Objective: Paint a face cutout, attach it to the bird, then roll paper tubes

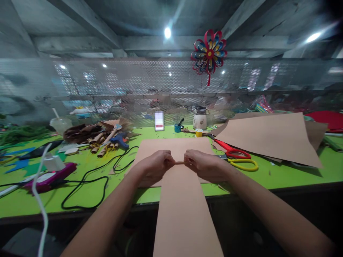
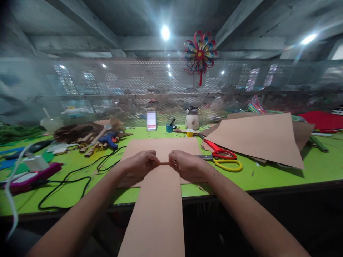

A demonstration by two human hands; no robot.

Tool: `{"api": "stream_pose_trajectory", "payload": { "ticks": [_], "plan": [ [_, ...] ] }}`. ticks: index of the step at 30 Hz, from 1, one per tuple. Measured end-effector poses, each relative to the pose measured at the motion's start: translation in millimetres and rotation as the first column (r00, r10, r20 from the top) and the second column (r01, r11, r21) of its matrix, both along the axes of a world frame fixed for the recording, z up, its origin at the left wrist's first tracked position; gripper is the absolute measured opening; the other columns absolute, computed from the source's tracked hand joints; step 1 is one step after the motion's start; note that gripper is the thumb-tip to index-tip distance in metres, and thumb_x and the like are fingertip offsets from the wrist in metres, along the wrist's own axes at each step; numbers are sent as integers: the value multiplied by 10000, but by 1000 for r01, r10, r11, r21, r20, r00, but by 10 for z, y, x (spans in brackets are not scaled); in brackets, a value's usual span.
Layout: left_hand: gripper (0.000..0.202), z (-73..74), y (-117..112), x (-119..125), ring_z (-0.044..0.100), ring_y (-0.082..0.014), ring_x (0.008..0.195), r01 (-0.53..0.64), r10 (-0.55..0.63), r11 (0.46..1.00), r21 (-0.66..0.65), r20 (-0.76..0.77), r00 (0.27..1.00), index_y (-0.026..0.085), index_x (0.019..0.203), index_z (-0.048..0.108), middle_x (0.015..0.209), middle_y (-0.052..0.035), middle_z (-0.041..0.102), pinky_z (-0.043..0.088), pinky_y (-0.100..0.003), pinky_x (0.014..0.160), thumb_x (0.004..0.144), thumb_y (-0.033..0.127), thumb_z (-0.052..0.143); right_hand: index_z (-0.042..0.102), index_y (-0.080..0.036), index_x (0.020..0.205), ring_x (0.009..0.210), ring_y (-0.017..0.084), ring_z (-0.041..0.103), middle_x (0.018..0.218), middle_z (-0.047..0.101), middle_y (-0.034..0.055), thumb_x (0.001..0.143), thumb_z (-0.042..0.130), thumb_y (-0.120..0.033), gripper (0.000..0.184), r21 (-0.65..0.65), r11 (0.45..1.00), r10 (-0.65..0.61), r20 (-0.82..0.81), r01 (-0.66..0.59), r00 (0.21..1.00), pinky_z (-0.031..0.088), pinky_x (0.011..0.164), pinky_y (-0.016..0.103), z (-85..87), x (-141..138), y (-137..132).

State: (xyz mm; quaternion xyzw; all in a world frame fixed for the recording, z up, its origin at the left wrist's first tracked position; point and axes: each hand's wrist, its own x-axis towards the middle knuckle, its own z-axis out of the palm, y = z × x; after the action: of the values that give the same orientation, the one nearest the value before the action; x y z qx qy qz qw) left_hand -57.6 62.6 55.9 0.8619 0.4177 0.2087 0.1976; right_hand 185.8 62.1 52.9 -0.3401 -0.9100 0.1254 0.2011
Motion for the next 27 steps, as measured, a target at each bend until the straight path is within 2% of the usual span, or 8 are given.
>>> {"api": "stream_pose_trajectory", "payload": {
  "ticks": [5, 13, 15, 17, 19, 22, 27],
  "plan": [
    [245, -6, -5, 1, 491, -105, 631, 37, -20, 988, 150, -112, 993, 169, 753, 699, 802, -19, 554, 359, -233, 585, 859, 246, 492, 554, -195, 907, 698, 134, 438, 880, 558, 22, 877, 488, -197, 72, 60, 998, 2, 27, -4, 1000, 313, 615, 256, -4, 17, -5],
    [261, 100, -125, 31, 513, -151, 703, 58, -18, 973, 223, -180, 983, 214, 818, 711, 838, -44, 549, 376, -263, 666, 885, 283, 468, 578, -178, 885, 739, 139, 471, 896, 558, 44, 891, 505, -190, 74, 105, 994, 20, 59, -26, 998, 333, 632, 252, 30, 4, -45],
    [235, 93, -119, 38, 519, -157, 718, 28, 5, 981, 193, -166, 986, 214, 802, 708, 844, -44, 558, 381, -269, 674, 856, 255, 483, 576, -171, 861, 747, 141, 476, 886, 559, 48, 889, 501, -173, 81, 148, 988, 22, 75, -33, 997, 334, 645, 255, -4, -22, -8],
    [206, 58, -103, 48, 518, -160, 709, -25, 35, 994, 102, -96, 995, 197, 758, 695, 832, -44, 571, 381, -271, 653, 820, 245, 505, 567, -163, 818, 724, 139, 467, 858, 555, 49, 883, 496, -160, 97, 208, 978, 9, 100, -30, 995, 326, 637, 261, -47, -61, 39],
    [235, 9, -86, 58, 499, -159, 670, -76, 76, 997, 11, -4, 997, 177, 736, 666, 780, -40, 566, 370, -273, 605, 832, 294, 486, 555, -157, 767, 675, 134, 442, 814, 546, 49, 873, 491, -142, 125, 260, 965, -12, 132, -23, 991, 313, 609, 266, -80, -110, 83],
    [377, -24, -40, 57, 440, -150, 613, -122, 124, 992, -33, 80, 989, 164, 724, 603, 686, -21, 515, 335, -271, 550, 897, 411, 375, 547, -150, 727, 669, 144, 429, 785, 546, 56, 835, 501, -89, 133, 336, 940, -7, 171, -52, 985, 315, 604, 277, -98, -192, 124],
    [430, 107, 103, -18, 338, -119, 585, -94, 109, 984, -151, 94, 990, 174, 596, 442, 599, 19, 405, 287, -259, 544, 872, 504, 416, 563, -142, 742, 778, 198, 426, 819, 564, 91, 816, 525, -48, 125, 509, 854, 7, 188, -104, 982, 333, 620, 305, -116, -296, 142]
  ]
}}
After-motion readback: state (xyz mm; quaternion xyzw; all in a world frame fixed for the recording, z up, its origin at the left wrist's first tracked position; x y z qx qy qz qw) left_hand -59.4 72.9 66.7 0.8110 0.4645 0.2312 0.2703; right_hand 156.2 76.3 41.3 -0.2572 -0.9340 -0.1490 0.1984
